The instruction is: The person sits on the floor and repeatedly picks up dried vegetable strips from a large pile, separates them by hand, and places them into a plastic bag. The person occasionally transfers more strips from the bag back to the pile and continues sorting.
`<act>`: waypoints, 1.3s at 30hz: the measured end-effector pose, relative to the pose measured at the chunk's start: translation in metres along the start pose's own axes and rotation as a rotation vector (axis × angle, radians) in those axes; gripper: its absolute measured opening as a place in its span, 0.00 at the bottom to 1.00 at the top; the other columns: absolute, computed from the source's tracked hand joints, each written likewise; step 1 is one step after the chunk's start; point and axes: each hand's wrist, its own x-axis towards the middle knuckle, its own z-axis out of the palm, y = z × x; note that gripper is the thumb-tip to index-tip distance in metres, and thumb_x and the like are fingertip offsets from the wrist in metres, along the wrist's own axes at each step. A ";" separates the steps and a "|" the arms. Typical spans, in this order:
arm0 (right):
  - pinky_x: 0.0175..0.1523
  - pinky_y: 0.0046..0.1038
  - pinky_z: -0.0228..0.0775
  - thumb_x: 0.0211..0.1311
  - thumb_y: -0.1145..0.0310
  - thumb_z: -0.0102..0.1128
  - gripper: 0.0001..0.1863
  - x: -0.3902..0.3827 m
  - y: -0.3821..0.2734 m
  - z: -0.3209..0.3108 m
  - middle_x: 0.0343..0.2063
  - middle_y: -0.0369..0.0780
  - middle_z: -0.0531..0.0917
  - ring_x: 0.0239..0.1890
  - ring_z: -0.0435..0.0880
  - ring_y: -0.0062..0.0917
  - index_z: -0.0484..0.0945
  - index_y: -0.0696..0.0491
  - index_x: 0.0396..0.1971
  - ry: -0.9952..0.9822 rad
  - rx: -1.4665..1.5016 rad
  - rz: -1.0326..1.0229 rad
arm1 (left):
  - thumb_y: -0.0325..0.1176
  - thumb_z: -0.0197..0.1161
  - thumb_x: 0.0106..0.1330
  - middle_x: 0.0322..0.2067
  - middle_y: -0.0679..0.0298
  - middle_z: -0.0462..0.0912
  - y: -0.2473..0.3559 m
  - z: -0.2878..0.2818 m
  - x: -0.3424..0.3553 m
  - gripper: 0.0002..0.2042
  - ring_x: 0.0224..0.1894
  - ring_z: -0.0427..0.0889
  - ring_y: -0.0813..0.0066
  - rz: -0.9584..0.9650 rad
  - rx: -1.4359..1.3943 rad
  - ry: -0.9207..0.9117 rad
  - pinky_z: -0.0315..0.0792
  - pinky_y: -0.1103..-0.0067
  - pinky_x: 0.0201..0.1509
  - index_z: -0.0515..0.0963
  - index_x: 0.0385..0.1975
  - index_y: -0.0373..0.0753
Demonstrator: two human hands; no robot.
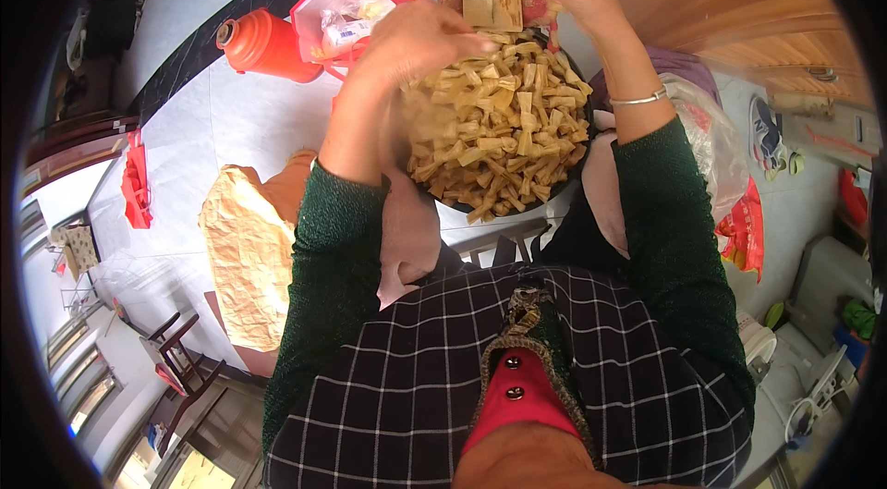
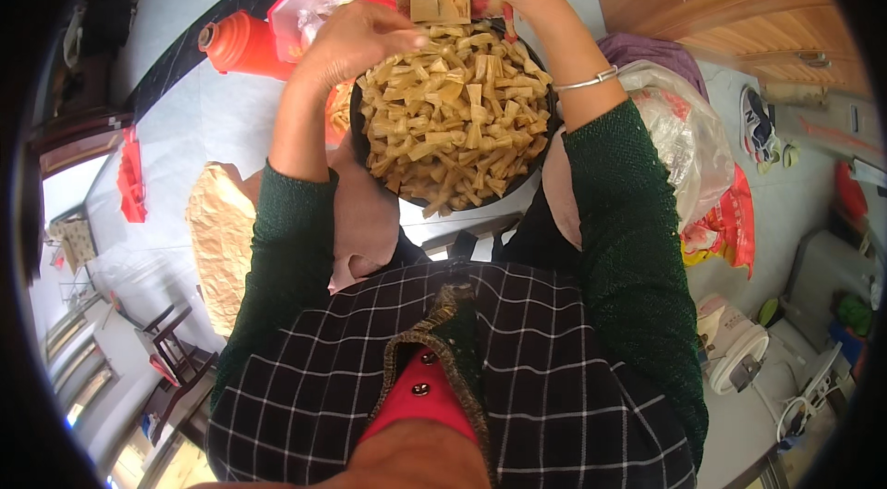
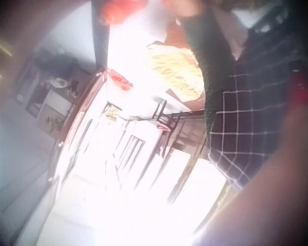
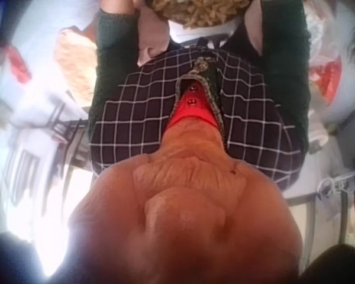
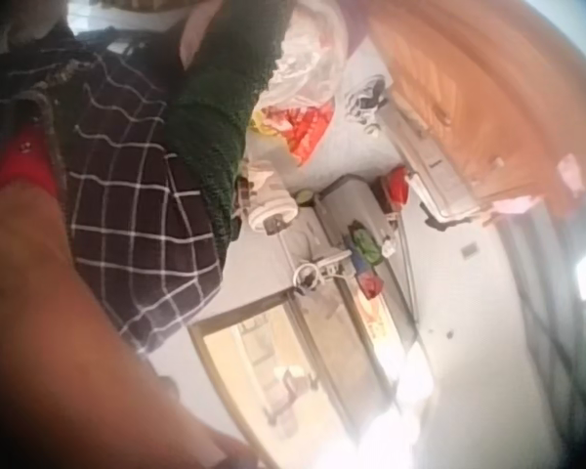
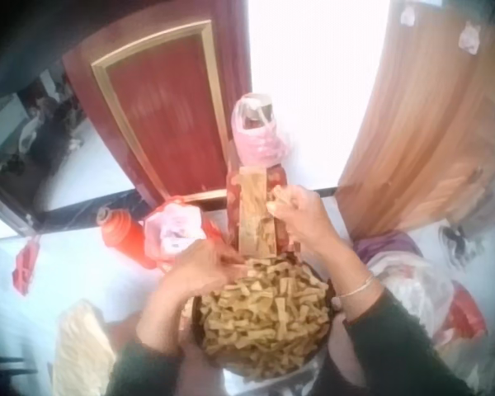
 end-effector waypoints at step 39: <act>0.25 0.23 0.69 0.61 0.65 0.59 0.08 0.000 0.047 0.019 0.19 0.34 0.81 0.19 0.77 0.17 0.81 0.52 0.26 0.258 -0.719 -0.157 | 0.46 0.66 0.56 0.27 0.64 0.86 0.007 0.019 0.034 0.11 0.32 0.85 0.70 -0.254 0.151 0.268 0.76 0.73 0.39 0.86 0.37 0.53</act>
